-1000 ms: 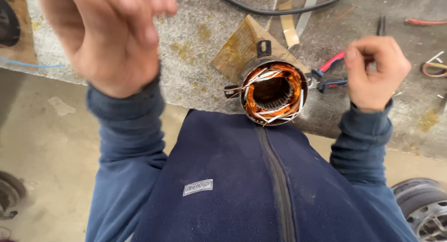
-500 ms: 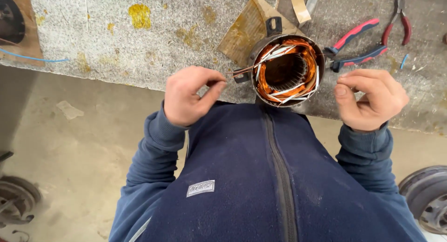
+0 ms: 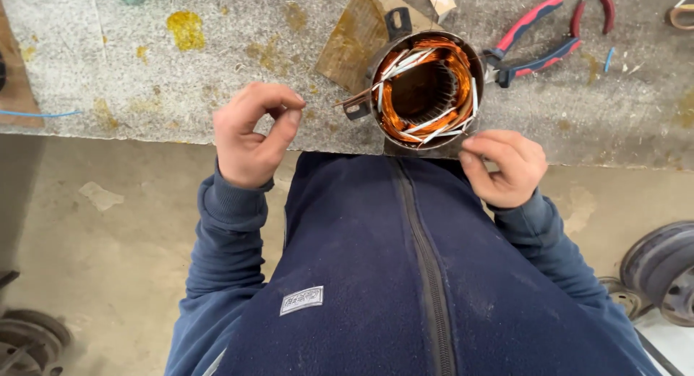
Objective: Manually winding and insulating the copper coils within an electric motor stator.
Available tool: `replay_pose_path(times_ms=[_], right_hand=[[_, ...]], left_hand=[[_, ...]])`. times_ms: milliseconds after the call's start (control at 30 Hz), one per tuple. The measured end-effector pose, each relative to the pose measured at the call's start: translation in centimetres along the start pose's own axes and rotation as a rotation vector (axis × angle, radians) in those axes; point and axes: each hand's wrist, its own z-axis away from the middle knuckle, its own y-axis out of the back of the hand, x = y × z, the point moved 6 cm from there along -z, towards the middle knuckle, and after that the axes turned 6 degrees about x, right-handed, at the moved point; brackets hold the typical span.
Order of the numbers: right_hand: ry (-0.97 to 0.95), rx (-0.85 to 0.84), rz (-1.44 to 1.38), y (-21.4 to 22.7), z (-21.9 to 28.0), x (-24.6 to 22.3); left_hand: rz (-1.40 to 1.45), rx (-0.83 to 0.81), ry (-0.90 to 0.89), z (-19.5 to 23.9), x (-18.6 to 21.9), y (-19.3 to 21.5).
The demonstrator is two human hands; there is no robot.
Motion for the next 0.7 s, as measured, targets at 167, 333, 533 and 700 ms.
replay_pose_path(times_ms=[167, 333, 533, 700], right_hand=[[-0.272, 0.129, -0.104, 0.3, 1.9, 3.3], [-0.182, 0.113, -0.073, -0.4, 0.5, 1.9], [-0.122, 0.115, -0.027, -0.9, 1.1, 2.7], [-0.087, 0.154, -0.005, -0.5, 2.3, 4.0]], left_hand=[[0.309, -0.295, 0.219, 0.7, -1.8, -2.2], [0.363, -0.345, 0.144, 2.5, -2.0, -4.2], [0.103, 0.06, -0.048, 0.9, 0.0, -2.7], [0.204, 0.044, -0.094, 0.0, 1.6, -2.4]])
